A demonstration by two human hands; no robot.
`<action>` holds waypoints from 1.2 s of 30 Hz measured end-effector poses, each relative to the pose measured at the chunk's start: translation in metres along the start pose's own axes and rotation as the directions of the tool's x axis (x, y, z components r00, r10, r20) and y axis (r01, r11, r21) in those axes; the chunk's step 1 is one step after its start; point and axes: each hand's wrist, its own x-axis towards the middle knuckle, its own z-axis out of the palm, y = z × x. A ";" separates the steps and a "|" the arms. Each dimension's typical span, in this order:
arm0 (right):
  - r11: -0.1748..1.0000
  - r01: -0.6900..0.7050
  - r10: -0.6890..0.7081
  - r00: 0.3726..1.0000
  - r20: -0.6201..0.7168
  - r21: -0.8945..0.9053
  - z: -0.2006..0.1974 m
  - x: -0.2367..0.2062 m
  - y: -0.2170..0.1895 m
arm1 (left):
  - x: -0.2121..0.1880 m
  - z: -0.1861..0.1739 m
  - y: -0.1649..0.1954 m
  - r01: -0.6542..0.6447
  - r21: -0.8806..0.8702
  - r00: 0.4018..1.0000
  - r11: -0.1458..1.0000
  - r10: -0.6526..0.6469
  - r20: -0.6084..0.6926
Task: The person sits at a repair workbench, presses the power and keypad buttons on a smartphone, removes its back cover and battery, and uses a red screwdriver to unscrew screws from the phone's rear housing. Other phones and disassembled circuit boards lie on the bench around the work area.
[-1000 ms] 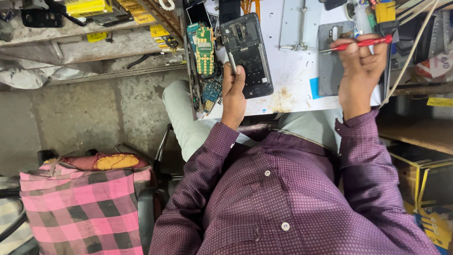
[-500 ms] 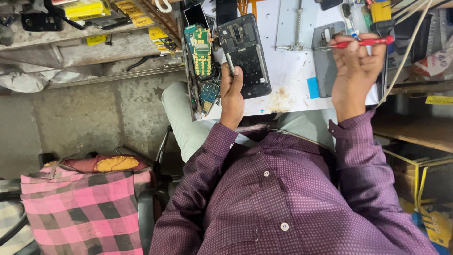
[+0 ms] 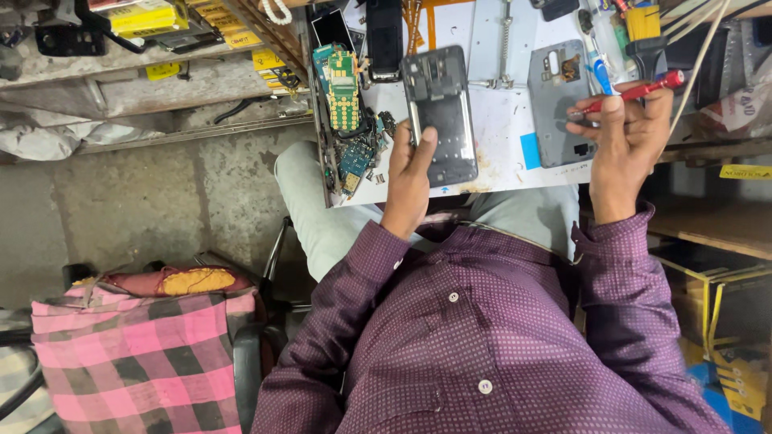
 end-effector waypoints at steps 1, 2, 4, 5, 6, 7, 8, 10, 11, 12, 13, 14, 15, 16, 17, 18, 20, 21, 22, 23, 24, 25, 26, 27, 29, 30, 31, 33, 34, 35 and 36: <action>1.000 -0.007 0.007 1.000 0.007 0.016 -0.001 0.000 0.002 | -0.004 0.000 -0.002 0.015 0.036 1.000 0.999 -0.015 -0.004; 1.000 -0.003 0.003 1.000 0.003 0.003 -0.002 0.000 0.004 | -0.009 -0.001 -0.003 0.028 0.033 1.000 0.999 -0.028 0.011; 1.000 0.004 -0.004 1.000 -0.002 -0.024 -0.003 0.002 0.008 | -0.017 -0.003 -0.006 0.055 0.024 0.998 0.998 -0.056 0.039; 0.999 0.018 -0.018 1.000 0.008 -0.034 -0.004 0.002 0.009 | -0.020 -0.004 -0.007 0.075 0.013 0.995 0.997 -0.076 0.060; 0.998 0.034 -0.033 0.999 0.018 -0.043 -0.004 0.003 0.011 | -0.023 -0.005 -0.007 0.094 0.004 0.992 0.996 -0.094 0.082; 0.998 0.046 -0.044 0.999 0.028 -0.050 -0.004 0.004 0.012 | -0.027 -0.007 -0.006 0.114 -0.005 0.988 0.993 -0.113 0.102; 0.997 0.058 -0.056 0.998 0.038 -0.056 -0.003 0.004 0.013 | -0.029 -0.008 -0.006 0.118 -0.007 0.987 0.993 -0.116 0.110; 0.995 0.075 -0.072 0.996 0.046 -0.067 -0.002 0.007 0.015 | -0.033 -0.010 -0.006 0.124 -0.010 0.984 0.992 -0.122 0.130; 0.994 0.081 -0.077 0.996 0.048 -0.073 -0.001 0.008 0.016 | -0.034 -0.011 -0.006 0.129 -0.010 0.983 0.992 -0.126 0.134; 0.993 0.082 -0.079 0.996 0.045 -0.082 0.000 0.010 0.017 | -0.036 -0.012 -0.006 0.133 -0.010 0.982 0.991 -0.130 0.138; 0.992 0.084 -0.080 0.996 0.042 -0.092 0.001 0.010 0.018 | -0.036 -0.012 -0.007 0.136 -0.011 0.981 0.991 -0.133 0.143; 0.991 0.085 -0.081 0.996 0.040 -0.102 0.001 0.012 0.018 | -0.037 -0.012 -0.008 0.135 -0.006 0.980 0.991 -0.133 0.147; 0.990 0.086 -0.082 0.996 0.038 -0.111 0.001 0.012 0.018 | -0.038 -0.012 -0.008 0.134 -0.002 0.980 0.991 -0.132 0.150; 0.990 0.087 -0.083 0.996 0.037 -0.109 0.001 0.013 0.017 | -0.038 -0.011 -0.009 0.132 0.003 0.979 0.991 -0.131 0.154; 0.990 0.087 -0.084 0.996 0.035 -0.107 0.000 0.013 0.017 | -0.038 -0.010 -0.010 0.132 0.008 0.978 0.991 -0.131 0.162; 0.992 0.087 -0.084 0.996 0.033 -0.094 -0.001 0.013 0.016 | -0.039 -0.010 -0.009 0.131 0.013 0.976 0.991 -0.132 0.171; 0.987 0.107 -0.106 0.994 0.019 -0.117 -0.003 0.014 0.015 | -0.040 -0.009 -0.008 0.204 -0.008 0.964 0.979 -0.199 0.177; 0.980 0.126 -0.126 0.992 0.006 -0.153 -0.004 0.013 0.014 | -0.041 -0.010 -0.006 0.277 -0.033 0.947 0.960 -0.267 0.178; 0.977 0.132 -0.134 0.991 0.001 -0.166 -0.005 0.012 0.014 | -0.042 -0.010 -0.004 0.349 -0.058 0.925 0.935 -0.334 0.180; 0.974 0.138 -0.141 0.990 -0.004 -0.178 -0.006 0.012 0.013 | -0.042 -0.010 -0.003 0.331 -0.065 0.929 0.941 -0.313 0.196; 0.977 0.133 -0.135 0.991 -0.001 -0.167 -0.007 0.012 0.013 | -0.043 -0.009 -0.002 0.314 -0.073 0.933 0.947 -0.293 0.211; 0.981 0.124 -0.126 0.992 0.000 -0.149 -0.008 0.011 0.014 | -0.043 -0.009 -0.001 0.296 -0.080 0.935 0.952 -0.271 0.226; 0.985 0.115 -0.116 0.993 0.001 -0.132 -0.008 0.011 0.014 | -0.042 -0.009 -0.001 0.297 -0.079 0.934 0.951 -0.273 0.229; 0.989 0.102 -0.103 0.995 0.001 -0.108 -0.008 0.011 0.015 | -0.043 -0.009 0.000 0.300 -0.078 0.933 0.951 -0.275 0.231; 0.994 0.082 -0.082 0.997 0.003 -0.078 -0.008 0.011 0.017 | -0.043 -0.010 0.000 0.300 -0.080 0.932 0.951 -0.274 0.236; 0.995 0.075 -0.075 0.997 0.005 -0.071 -0.008 0.011 0.019 | -0.043 -0.011 0.000 0.297 -0.082 0.933 0.951 -0.271 0.238; 0.995 0.071 -0.071 0.997 0.008 -0.068 -0.008 0.012 0.020 | -0.044 -0.011 0.000 0.294 -0.084 0.933 0.952 -0.267 0.241; 0.996 0.068 -0.067 0.998 0.013 -0.064 -0.009 0.014 0.023 | -0.044 -0.011 0.000 0.297 -0.078 0.931 0.952 -0.271 0.243; 0.995 0.071 -0.070 0.997 0.018 -0.076 -0.008 0.014 0.024 | -0.044 -0.011 0.000 0.298 -0.075 0.931 0.952 -0.272 0.244; 0.993 0.075 -0.073 0.997 0.022 -0.087 -0.009 0.015 0.025 | -0.044 -0.011 0.000 0.303 -0.071 0.930 0.950 -0.278 0.238; 0.990 0.083 -0.080 0.996 0.030 -0.111 -0.009 0.016 0.026 | -0.044 -0.011 0.000 0.306 -0.067 0.930 0.950 -0.283 0.232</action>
